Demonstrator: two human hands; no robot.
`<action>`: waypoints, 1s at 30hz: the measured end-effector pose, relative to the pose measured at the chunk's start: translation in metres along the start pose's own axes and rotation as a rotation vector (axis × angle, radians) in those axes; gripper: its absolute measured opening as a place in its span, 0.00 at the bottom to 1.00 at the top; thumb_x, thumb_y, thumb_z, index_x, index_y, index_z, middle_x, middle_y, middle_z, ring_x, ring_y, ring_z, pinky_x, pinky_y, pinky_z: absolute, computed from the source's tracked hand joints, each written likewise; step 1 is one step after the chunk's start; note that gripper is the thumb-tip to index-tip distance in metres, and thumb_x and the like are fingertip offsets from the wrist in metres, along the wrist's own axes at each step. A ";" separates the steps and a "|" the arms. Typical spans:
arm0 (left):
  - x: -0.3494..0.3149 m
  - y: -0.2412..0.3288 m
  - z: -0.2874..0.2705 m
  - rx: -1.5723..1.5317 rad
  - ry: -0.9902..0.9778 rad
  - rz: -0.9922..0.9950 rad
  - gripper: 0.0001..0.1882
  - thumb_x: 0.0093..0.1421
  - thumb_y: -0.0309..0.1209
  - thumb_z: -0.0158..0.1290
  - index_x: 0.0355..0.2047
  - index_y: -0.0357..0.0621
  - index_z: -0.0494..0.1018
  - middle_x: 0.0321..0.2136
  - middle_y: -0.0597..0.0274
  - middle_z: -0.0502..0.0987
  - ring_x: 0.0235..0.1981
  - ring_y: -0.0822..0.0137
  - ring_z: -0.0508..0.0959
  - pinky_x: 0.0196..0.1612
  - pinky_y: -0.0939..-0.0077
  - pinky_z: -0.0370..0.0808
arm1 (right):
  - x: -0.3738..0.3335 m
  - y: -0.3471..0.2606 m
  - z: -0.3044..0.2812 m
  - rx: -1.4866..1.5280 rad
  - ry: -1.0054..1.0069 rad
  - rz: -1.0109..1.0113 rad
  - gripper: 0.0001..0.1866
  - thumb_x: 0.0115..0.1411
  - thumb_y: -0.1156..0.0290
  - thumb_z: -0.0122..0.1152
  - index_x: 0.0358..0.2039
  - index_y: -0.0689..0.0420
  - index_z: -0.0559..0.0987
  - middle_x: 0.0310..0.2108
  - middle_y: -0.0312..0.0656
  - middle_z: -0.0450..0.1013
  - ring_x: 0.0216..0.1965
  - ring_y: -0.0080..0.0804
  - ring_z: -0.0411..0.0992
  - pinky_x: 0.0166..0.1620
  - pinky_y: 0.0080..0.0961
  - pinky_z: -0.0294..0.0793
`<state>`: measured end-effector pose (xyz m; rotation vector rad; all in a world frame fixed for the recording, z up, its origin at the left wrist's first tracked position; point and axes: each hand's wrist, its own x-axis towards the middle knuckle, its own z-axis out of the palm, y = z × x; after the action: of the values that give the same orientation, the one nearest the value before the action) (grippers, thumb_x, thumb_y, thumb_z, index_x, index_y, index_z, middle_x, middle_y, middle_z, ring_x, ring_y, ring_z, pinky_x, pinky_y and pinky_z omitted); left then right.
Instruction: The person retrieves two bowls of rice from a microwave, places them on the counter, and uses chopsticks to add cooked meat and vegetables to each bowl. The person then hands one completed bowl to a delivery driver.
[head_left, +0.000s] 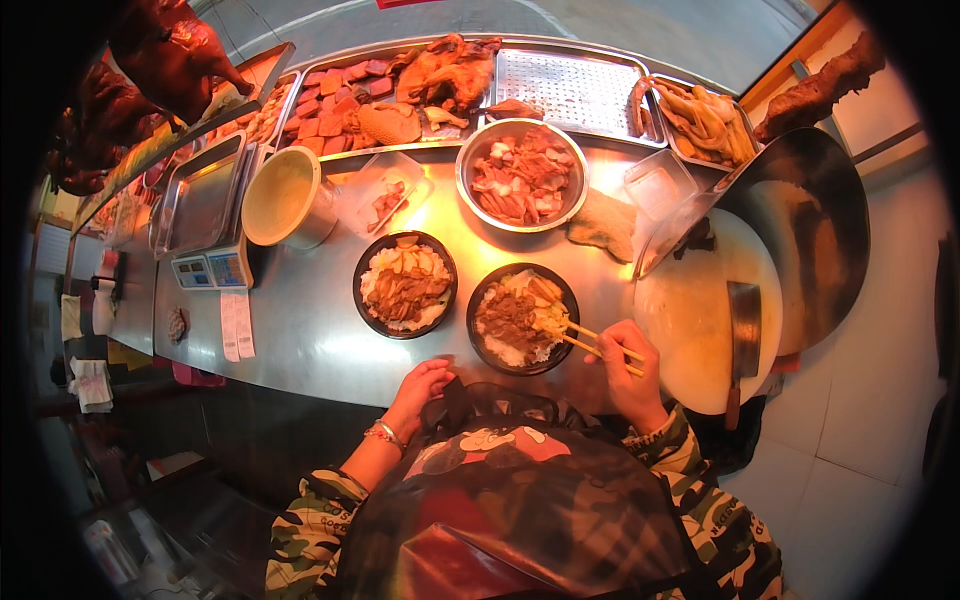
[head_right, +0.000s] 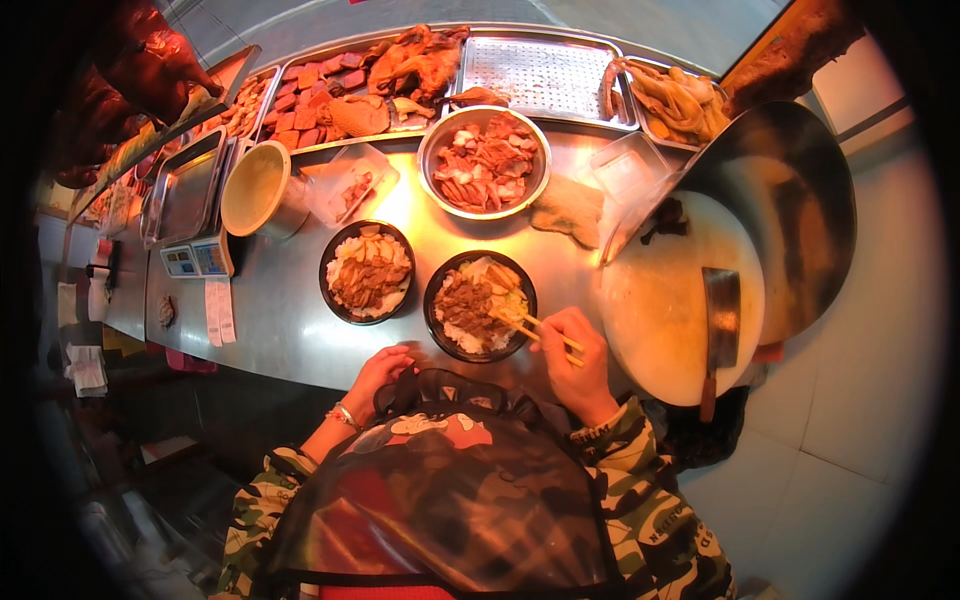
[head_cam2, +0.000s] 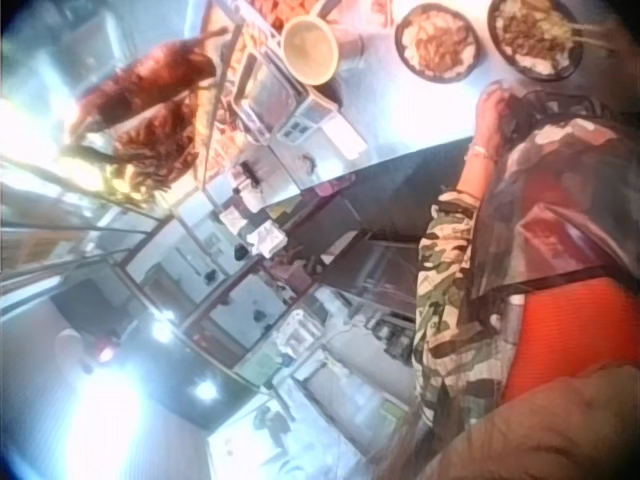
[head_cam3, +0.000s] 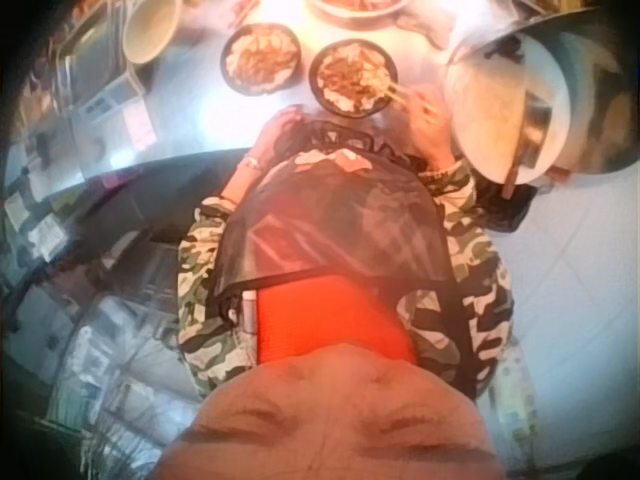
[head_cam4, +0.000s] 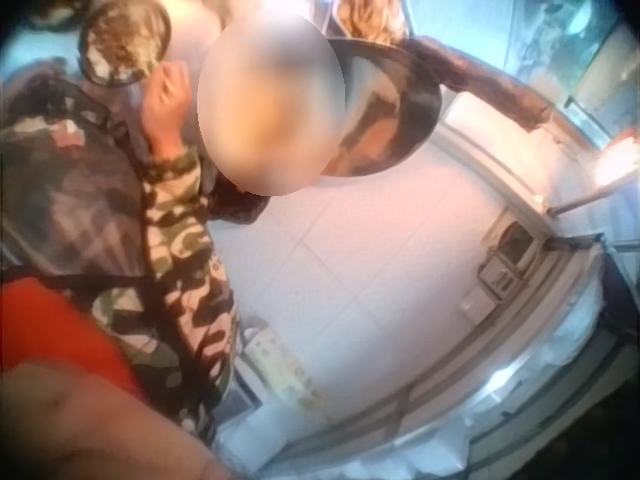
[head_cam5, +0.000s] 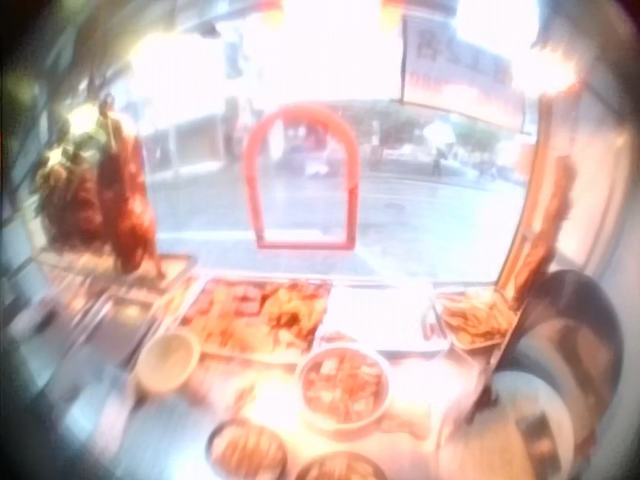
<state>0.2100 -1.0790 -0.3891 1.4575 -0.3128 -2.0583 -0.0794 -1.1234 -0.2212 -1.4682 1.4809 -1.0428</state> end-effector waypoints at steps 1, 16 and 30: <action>-0.001 0.000 0.000 0.003 0.005 0.000 0.10 0.58 0.34 0.46 0.41 0.49 0.68 0.31 0.70 0.74 0.32 0.79 0.72 0.37 0.82 0.66 | 0.000 -0.003 -0.006 -0.044 -0.040 -0.004 0.07 0.57 0.75 0.51 0.24 0.64 0.71 0.22 0.40 0.66 0.21 0.25 0.70 0.25 0.20 0.66; 0.005 -0.003 0.001 -0.034 -0.008 -0.009 0.10 0.58 0.34 0.46 0.41 0.50 0.68 0.30 0.71 0.75 0.32 0.79 0.72 0.37 0.82 0.66 | -0.004 0.025 -0.004 -0.267 -0.014 -0.135 0.06 0.55 0.75 0.53 0.21 0.61 0.71 0.19 0.41 0.66 0.19 0.33 0.68 0.23 0.23 0.65; 0.000 0.008 0.011 -0.011 0.020 -0.024 0.10 0.58 0.34 0.46 0.40 0.50 0.68 0.30 0.72 0.74 0.32 0.78 0.72 0.39 0.80 0.66 | 0.008 0.009 -0.019 0.267 0.148 0.207 0.11 0.61 0.70 0.47 0.25 0.64 0.68 0.22 0.38 0.67 0.23 0.25 0.72 0.27 0.16 0.71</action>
<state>0.2024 -1.0865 -0.3810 1.4811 -0.2771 -2.0601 -0.1003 -1.1314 -0.2227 -1.0483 1.4938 -1.1881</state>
